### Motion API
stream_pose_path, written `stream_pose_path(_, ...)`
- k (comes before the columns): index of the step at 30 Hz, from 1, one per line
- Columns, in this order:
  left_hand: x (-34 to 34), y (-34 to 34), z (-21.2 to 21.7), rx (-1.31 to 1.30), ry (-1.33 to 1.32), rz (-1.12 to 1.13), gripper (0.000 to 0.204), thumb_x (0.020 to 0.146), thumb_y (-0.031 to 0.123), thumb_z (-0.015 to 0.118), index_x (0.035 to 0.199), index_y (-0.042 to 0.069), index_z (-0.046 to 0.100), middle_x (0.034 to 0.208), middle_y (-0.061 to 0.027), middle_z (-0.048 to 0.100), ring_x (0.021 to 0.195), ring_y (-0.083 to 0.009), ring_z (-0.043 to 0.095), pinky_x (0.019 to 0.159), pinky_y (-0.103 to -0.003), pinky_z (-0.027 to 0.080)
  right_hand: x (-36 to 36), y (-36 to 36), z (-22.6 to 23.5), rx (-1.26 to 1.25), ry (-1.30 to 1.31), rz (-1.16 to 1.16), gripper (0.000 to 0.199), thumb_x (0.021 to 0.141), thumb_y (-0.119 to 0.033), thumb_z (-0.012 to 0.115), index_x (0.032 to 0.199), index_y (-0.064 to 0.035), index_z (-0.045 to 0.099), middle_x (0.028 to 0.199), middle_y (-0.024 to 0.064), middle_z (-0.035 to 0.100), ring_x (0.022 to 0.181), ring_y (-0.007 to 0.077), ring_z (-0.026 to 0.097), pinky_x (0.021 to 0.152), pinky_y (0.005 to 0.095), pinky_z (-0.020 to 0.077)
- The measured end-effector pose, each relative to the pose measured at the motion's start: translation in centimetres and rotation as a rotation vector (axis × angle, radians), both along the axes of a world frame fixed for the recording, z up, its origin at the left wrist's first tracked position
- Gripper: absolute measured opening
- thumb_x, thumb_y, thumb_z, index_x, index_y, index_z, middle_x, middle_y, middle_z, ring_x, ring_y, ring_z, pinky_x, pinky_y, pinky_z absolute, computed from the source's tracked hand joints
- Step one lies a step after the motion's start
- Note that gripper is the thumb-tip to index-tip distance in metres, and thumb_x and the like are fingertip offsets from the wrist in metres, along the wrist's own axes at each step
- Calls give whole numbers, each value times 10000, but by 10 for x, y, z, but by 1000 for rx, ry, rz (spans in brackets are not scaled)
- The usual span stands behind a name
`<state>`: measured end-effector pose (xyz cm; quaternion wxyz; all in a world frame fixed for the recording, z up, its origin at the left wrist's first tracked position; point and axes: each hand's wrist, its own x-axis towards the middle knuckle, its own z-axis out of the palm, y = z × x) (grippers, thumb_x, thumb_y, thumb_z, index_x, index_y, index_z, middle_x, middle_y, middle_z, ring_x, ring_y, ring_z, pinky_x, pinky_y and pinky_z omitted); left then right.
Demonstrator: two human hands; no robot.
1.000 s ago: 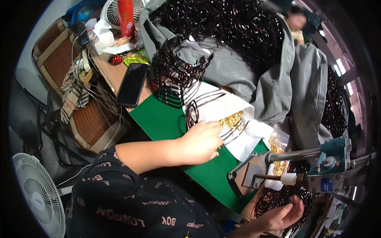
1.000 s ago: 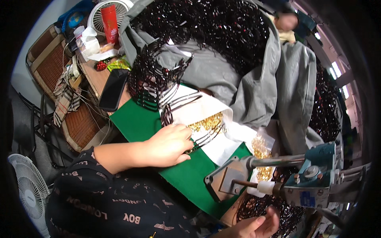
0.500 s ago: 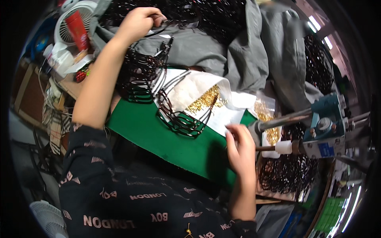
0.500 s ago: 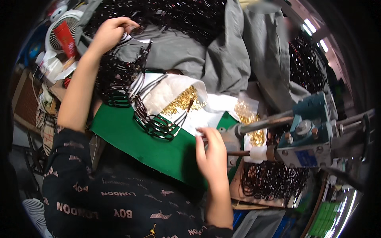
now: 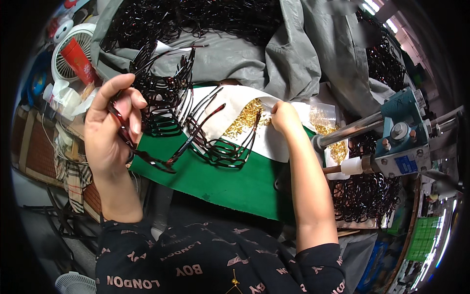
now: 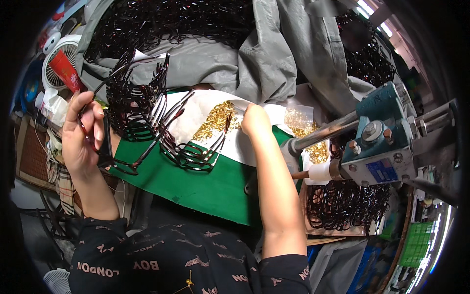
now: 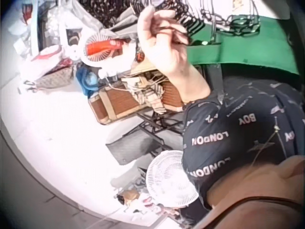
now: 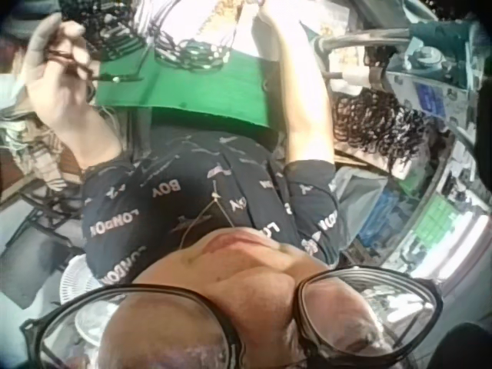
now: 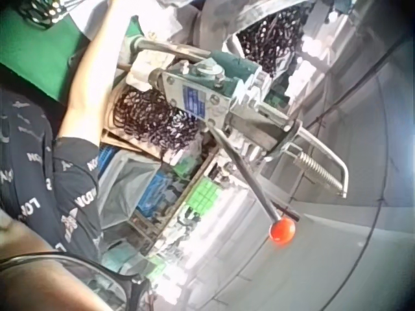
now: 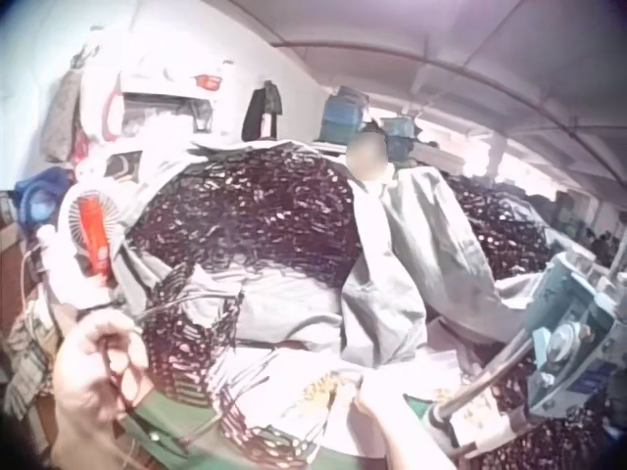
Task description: The person assembles eyeglasses by inserting small metal components into the temples using a drill press. They repeatedly pick up frames, align them under the machine, and operate the lever to secure the parts before placing the finished units aside.
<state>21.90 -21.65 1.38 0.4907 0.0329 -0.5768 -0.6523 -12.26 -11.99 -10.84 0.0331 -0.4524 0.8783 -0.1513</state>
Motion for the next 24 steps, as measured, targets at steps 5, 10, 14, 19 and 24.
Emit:
stream_pose_path(5,-22,43,-4,-11,48,-147,491,833,166,532,1271,-11,398,999,-174,534,626,-130,506,471,-178,422,-18,4,3,61,-99,-23,94,658,-84,590,665,-8,643,695,210,617,696,322,624,662,384,484)
stream_pose_path(10,-56,93,-2,-30,-86,-24,757,802,103,617,1397,38,154,821,-158,591,613,-133,543,507,-188,453,18,13,12,-112,82,-28,146,745,-21,475,869,3,549,827,219,605,827,357,601,732,434,479)
stream_pose_path(14,-81,119,-13,-33,-296,-85,617,800,-61,521,1350,-32,244,955,-148,606,800,-152,580,630,-229,492,50,63,34,-360,12,0,84,769,-63,544,790,7,586,774,185,586,773,335,593,681,413,478)
stream_pose_path(19,-111,142,-24,-203,-483,-104,467,824,-61,510,1268,-46,365,971,-134,601,824,-135,570,721,-241,474,75,136,65,-775,-355,147,109,758,-36,627,864,-9,626,786,119,606,714,240,586,645,316,482)
stream_pose_path(24,-127,161,-31,-297,-548,-140,464,802,-93,542,1241,-55,395,968,-136,608,869,-166,602,765,-265,490,84,188,86,-754,-374,234,112,782,-26,617,892,-38,636,845,79,565,721,196,568,618,286,459)
